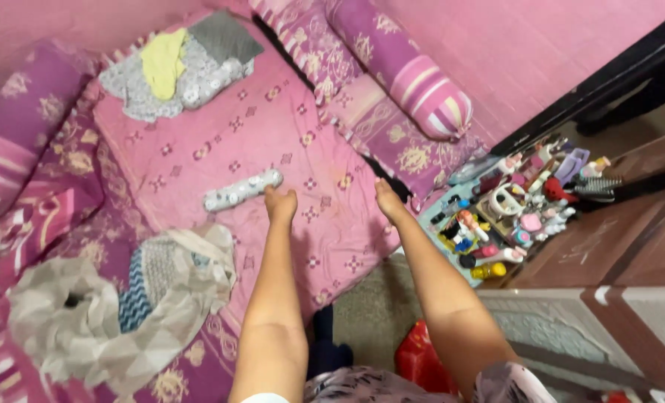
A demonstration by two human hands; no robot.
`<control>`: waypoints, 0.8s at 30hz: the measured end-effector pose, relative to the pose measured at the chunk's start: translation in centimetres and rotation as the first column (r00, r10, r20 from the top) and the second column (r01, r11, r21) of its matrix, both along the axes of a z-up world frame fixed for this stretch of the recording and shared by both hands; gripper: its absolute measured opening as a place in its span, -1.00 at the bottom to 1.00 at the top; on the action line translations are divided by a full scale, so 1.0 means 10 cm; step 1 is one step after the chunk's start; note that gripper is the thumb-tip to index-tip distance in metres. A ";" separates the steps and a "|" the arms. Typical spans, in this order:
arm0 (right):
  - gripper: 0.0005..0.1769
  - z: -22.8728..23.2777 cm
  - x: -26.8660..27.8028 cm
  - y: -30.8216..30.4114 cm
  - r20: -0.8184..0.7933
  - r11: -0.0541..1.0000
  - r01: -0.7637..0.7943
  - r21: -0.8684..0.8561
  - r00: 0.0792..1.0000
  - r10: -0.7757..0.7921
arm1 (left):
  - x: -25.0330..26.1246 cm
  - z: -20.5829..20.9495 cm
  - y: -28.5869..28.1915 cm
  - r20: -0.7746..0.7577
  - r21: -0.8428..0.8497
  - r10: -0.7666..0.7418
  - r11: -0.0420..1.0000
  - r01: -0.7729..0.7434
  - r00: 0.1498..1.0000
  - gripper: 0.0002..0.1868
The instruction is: Making the bed by tidying up pillows, bolsters, and blankets.
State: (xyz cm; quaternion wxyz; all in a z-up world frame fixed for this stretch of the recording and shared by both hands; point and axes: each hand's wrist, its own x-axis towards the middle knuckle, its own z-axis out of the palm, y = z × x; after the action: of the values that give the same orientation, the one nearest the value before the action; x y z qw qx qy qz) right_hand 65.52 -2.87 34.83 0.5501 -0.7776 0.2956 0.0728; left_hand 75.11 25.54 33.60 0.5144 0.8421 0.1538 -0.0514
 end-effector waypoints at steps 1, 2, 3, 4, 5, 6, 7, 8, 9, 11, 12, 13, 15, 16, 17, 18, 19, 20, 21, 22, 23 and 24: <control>-0.18 -0.15 0.17 -0.17 0.009 1.000 0.004 -0.007 1.000 -0.004 | 0.16 0.00 -0.09 0.009 -0.007 -0.004 1.000 0.004 1.000 -0.16; -0.17 -0.32 0.27 -0.32 0.046 0.998 -0.029 -0.063 0.998 0.032 | 0.22 -0.03 -0.15 0.018 -0.019 -0.008 1.000 0.008 1.000 -0.18; -0.17 -0.50 0.37 -0.47 0.081 0.991 -0.059 -0.121 0.994 0.069 | 0.28 -0.07 -0.21 0.026 -0.031 -0.011 0.999 0.012 1.000 -0.20; -0.17 -0.46 0.45 -0.49 0.080 0.991 -0.057 -0.118 0.995 0.067 | 0.33 0.07 -0.27 0.026 -0.029 -0.013 0.999 0.014 1.000 -0.20; -0.17 -0.42 0.53 -0.52 0.074 0.988 -0.060 -0.143 0.995 0.071 | 0.38 0.21 -0.34 0.020 -0.081 -0.017 0.997 0.019 1.000 -0.19; -0.17 -0.40 0.58 -0.57 0.069 0.984 -0.054 -0.168 0.995 0.066 | 0.41 0.34 -0.43 0.016 -0.133 -0.030 0.991 0.032 0.999 -0.18; -0.17 -0.43 0.68 -0.65 0.070 0.985 -0.044 -0.166 0.996 0.056 | 0.54 0.34 -0.52 0.017 -0.131 -0.040 0.991 0.042 0.999 -0.18; -0.17 -0.48 0.71 -0.73 0.070 0.982 -0.038 -0.184 0.996 0.051 | 0.60 0.31 -0.61 0.005 -0.134 -0.049 0.990 0.050 0.999 -0.17; -0.17 -0.53 0.75 -0.82 0.070 0.979 -0.032 -0.202 0.996 0.047 | 0.66 0.28 -0.71 -0.007 -0.138 -0.059 0.989 0.058 0.998 -0.17; -0.17 -0.46 0.81 -0.92 0.088 0.980 -0.011 -0.201 0.996 0.029 | 0.86 -0.03 -0.96 0.047 -0.100 -0.083 0.991 0.087 0.995 -0.18; -0.17 -0.41 0.88 -0.99 0.112 0.979 -0.004 -0.204 0.993 0.028 | 0.98 -0.18 -1.09 0.109 -0.065 -0.093 0.993 0.100 0.990 -0.19; -0.17 -0.42 0.96 -1.11 0.113 0.978 -0.003 -0.206 0.993 0.027 | 1.05 -0.19 -1.23 0.111 -0.068 -0.093 0.993 0.101 0.989 -0.19; -0.17 -0.50 1.12 -1.31 0.102 0.993 0.035 -0.115 0.995 -0.023 | 1.13 -0.25 -1.45 0.169 -0.091 -0.103 0.989 0.120 0.980 -0.22; -0.17 -0.24 1.17 -1.27 0.102 0.993 0.029 -0.113 0.995 -0.017 | 1.17 -0.18 -1.57 0.169 -0.089 -0.098 0.989 0.114 0.981 -0.22; -0.19 0.02 1.22 -1.24 0.022 0.996 0.082 -0.043 0.996 -0.081 | 1.21 -0.12 -1.70 0.162 -0.106 -0.108 0.986 0.126 0.981 -0.24; -0.19 0.28 1.27 -1.24 -0.064 0.990 0.140 0.023 0.988 -0.138 | 1.24 -0.07 -1.84 0.153 -0.123 -0.117 0.983 0.137 0.981 -0.25; -0.19 -0.15 1.41 -1.54 -0.066 0.991 0.133 0.025 0.989 -0.131 | 1.28 -0.09 -1.99 0.151 -0.121 -0.111 0.984 0.130 0.982 -0.25; -0.23 -0.59 1.59 -1.85 0.000 0.994 0.074 -0.077 0.997 -0.074 | 1.34 -0.12 -2.14 0.137 -0.133 -0.112 0.983 0.130 0.984 -0.26; -0.25 -1.03 1.80 -2.16 0.061 0.983 0.020 -0.181 0.998 -0.010 | 1.42 -0.16 -2.30 0.124 -0.146 -0.112 0.981 0.130 0.986 -0.27; -0.25 -1.39 1.95 -2.42 0.057 0.984 0.011 -0.177 0.998 0.000 | 1.51 -0.24 -2.48 0.120 -0.142 -0.104 0.983 0.120 0.987 -0.27; -0.28 -1.75 2.12 -2.68 0.169 0.978 0.001 -0.210 0.985 0.035 | 1.62 -0.34 -2.67 0.100 -0.158 -0.105 0.980 0.120 0.989 -0.28; -0.31 -2.13 2.23 -2.94 0.273 0.970 0.002 -0.242 0.960 0.066 | 1.69 -0.45 -2.87 0.077 -0.176 -0.114 0.976 0.126 0.990 -0.28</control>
State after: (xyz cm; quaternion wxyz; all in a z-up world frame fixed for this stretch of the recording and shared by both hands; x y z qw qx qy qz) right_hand 87.83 -32.27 13.54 0.4869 -0.8456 0.2089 -0.0649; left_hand 92.04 -3.12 29.09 0.5892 0.8011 0.0802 -0.0680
